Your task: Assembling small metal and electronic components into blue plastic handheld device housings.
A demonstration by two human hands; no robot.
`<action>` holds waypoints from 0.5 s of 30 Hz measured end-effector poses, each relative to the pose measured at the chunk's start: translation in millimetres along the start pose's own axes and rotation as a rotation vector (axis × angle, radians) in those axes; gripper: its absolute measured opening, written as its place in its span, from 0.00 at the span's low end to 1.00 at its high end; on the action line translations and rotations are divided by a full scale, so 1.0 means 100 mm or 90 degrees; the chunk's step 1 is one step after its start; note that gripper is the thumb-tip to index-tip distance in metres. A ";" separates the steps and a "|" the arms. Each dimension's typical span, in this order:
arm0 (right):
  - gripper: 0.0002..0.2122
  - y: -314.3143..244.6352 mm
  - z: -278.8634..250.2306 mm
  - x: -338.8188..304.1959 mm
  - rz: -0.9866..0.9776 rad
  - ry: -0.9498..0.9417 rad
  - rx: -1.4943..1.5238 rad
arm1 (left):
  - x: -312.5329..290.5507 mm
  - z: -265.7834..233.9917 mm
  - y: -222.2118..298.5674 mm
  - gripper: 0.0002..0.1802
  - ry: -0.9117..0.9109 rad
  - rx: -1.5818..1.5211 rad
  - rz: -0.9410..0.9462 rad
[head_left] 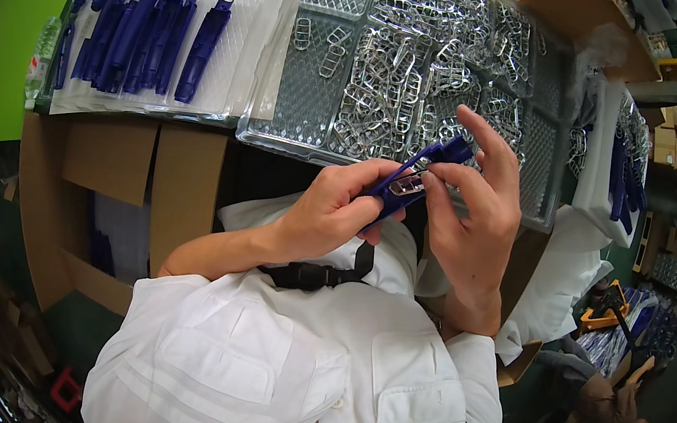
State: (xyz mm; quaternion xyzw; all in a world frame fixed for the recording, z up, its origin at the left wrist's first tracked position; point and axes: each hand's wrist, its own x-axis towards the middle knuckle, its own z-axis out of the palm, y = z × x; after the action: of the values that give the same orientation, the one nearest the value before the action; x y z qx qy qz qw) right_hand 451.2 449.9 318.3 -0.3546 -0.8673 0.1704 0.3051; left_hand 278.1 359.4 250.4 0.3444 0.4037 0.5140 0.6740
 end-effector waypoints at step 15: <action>0.15 0.03 0.12 -0.03 0.251 -0.039 0.184 | 0.03 -0.05 -0.13 0.20 -0.002 0.115 0.104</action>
State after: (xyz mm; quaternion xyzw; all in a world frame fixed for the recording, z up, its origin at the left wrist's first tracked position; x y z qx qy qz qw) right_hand 446.5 449.0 306.8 -0.4641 -0.7568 0.3598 0.2870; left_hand 279.7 359.4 236.6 0.4364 0.4183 0.5280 0.5965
